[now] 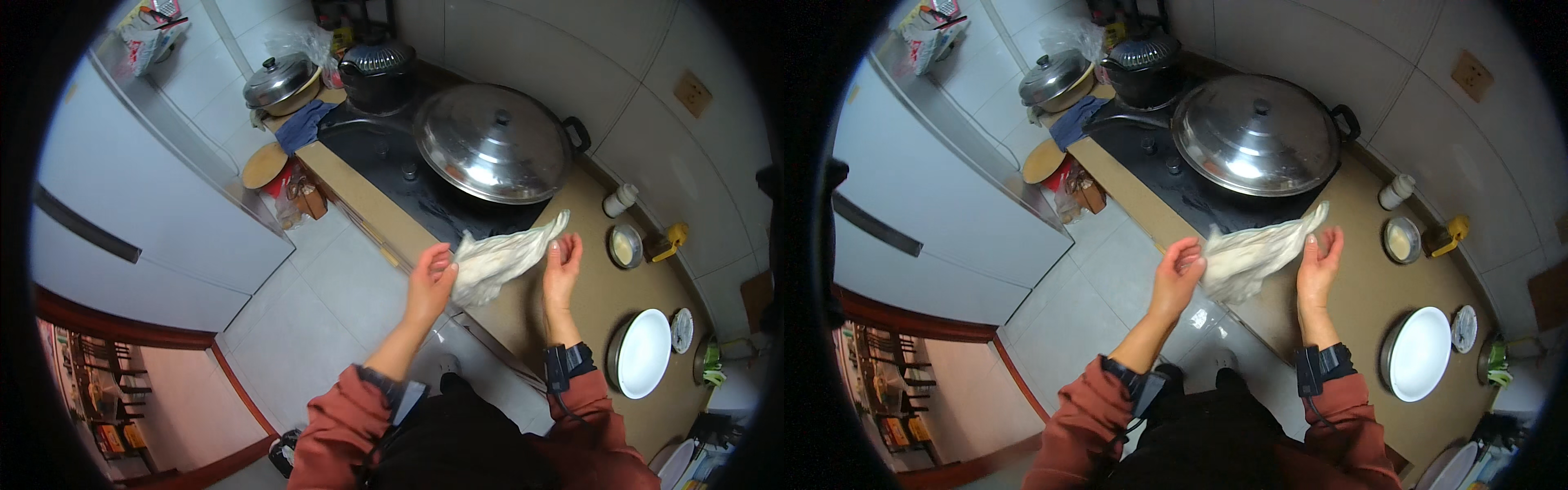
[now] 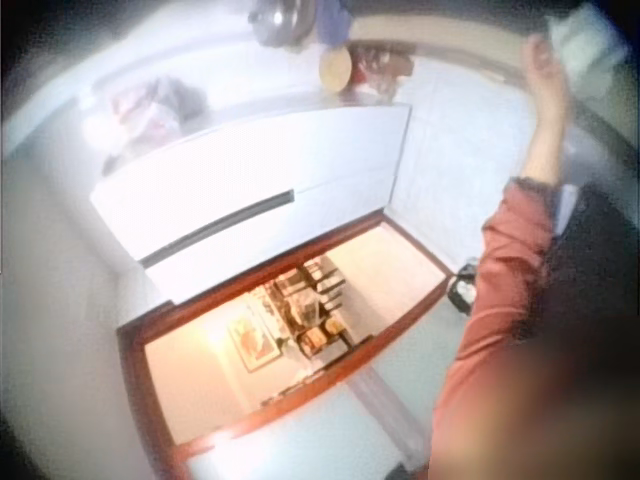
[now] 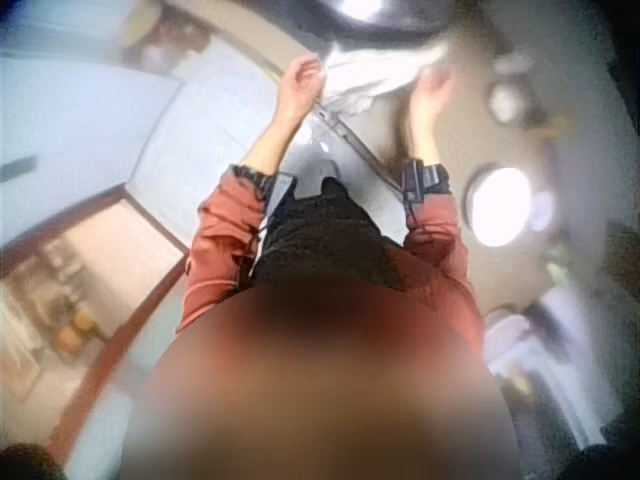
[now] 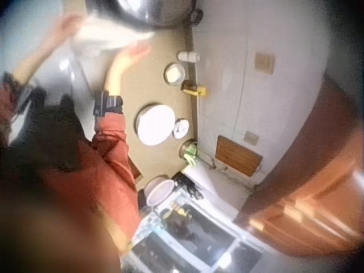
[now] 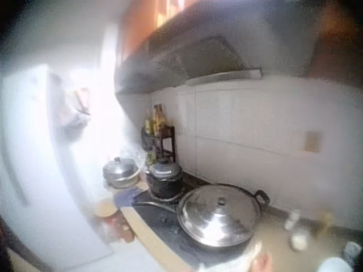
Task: The person washes several cloths in a basin of water, wrings them out, and places them on the counter. They then wipe the countertop and sink area with a blue cloth. The person also washes a white cloth and places it on the stove.
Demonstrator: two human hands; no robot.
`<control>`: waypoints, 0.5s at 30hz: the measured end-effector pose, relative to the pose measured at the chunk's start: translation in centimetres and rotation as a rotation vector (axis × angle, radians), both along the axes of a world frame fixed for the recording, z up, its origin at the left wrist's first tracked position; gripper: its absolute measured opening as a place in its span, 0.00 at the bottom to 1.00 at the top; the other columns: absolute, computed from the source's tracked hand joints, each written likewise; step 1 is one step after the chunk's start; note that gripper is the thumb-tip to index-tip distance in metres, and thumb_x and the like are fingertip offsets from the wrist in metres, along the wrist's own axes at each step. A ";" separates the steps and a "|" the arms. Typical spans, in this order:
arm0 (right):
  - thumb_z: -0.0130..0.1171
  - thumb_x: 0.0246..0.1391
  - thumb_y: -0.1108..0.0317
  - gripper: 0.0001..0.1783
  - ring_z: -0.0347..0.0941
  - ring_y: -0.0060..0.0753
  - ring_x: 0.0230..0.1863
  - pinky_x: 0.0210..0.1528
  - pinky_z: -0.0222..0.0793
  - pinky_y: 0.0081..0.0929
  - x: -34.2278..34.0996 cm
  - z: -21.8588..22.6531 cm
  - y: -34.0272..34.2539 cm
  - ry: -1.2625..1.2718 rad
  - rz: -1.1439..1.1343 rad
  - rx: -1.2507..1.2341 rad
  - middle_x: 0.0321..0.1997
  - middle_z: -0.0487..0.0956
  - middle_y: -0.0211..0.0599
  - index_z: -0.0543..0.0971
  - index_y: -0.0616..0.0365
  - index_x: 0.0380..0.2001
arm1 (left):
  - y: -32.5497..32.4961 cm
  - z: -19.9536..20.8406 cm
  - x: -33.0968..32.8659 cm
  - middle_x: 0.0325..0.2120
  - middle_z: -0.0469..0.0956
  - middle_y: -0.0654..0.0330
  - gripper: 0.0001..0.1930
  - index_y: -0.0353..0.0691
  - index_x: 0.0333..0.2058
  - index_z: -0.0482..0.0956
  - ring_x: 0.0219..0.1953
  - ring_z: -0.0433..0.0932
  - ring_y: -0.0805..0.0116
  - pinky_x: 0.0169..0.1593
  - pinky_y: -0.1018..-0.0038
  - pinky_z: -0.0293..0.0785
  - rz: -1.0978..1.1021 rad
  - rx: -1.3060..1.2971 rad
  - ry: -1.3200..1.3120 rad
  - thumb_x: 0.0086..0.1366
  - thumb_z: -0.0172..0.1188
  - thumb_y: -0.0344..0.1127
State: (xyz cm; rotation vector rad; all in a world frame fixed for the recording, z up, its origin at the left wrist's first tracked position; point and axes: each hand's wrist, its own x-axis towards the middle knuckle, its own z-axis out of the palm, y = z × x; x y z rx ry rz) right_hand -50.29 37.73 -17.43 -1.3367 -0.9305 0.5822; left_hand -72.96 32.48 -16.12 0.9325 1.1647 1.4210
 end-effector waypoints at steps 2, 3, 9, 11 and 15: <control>0.54 0.55 0.66 0.32 0.54 0.46 0.64 0.62 0.52 0.36 -2.5 -3.8 1.2 -0.542 0.077 -0.110 0.63 0.58 0.56 0.58 0.67 0.59 | 2.8 -3.5 -0.5 0.37 0.75 0.58 0.16 0.38 0.46 0.71 0.40 0.73 0.70 0.46 0.76 0.69 0.077 -0.070 0.059 0.59 0.58 0.29; 0.54 0.54 0.63 0.34 0.48 0.50 0.67 0.66 0.46 0.40 -4.2 -5.8 1.8 -0.810 0.111 -0.174 0.65 0.53 0.59 0.56 0.68 0.60 | 3.1 -5.4 -1.6 0.38 0.74 0.61 0.16 0.38 0.46 0.71 0.40 0.72 0.73 0.46 0.77 0.68 0.015 -0.060 0.148 0.59 0.58 0.29; 0.49 0.54 0.52 0.39 0.38 0.56 0.69 0.68 0.32 0.47 -15.8 -12.5 6.8 -1.256 0.191 -0.376 0.67 0.47 0.59 0.54 0.73 0.59 | -4.6 -14.6 -14.2 0.36 0.75 0.64 0.11 0.39 0.43 0.74 0.38 0.74 0.74 0.39 0.77 0.71 -0.120 -0.479 0.071 0.61 0.57 0.30; 0.50 0.54 0.53 0.40 0.38 0.56 0.69 0.68 0.32 0.47 -17.8 -12.1 7.9 -1.285 0.284 -0.403 0.67 0.48 0.59 0.54 0.73 0.59 | -6.6 -16.0 -18.6 0.35 0.75 0.64 0.09 0.40 0.41 0.74 0.37 0.75 0.73 0.38 0.76 0.71 -0.088 -0.624 0.060 0.61 0.56 0.29; 0.53 0.52 0.54 0.38 0.43 0.55 0.68 0.68 0.35 0.45 -22.1 -11.0 12.2 -1.283 0.404 -0.301 0.65 0.52 0.59 0.57 0.72 0.58 | -8.9 -17.6 -24.6 0.34 0.76 0.64 0.06 0.40 0.39 0.74 0.35 0.77 0.71 0.37 0.76 0.72 -0.053 -0.737 0.108 0.62 0.55 0.29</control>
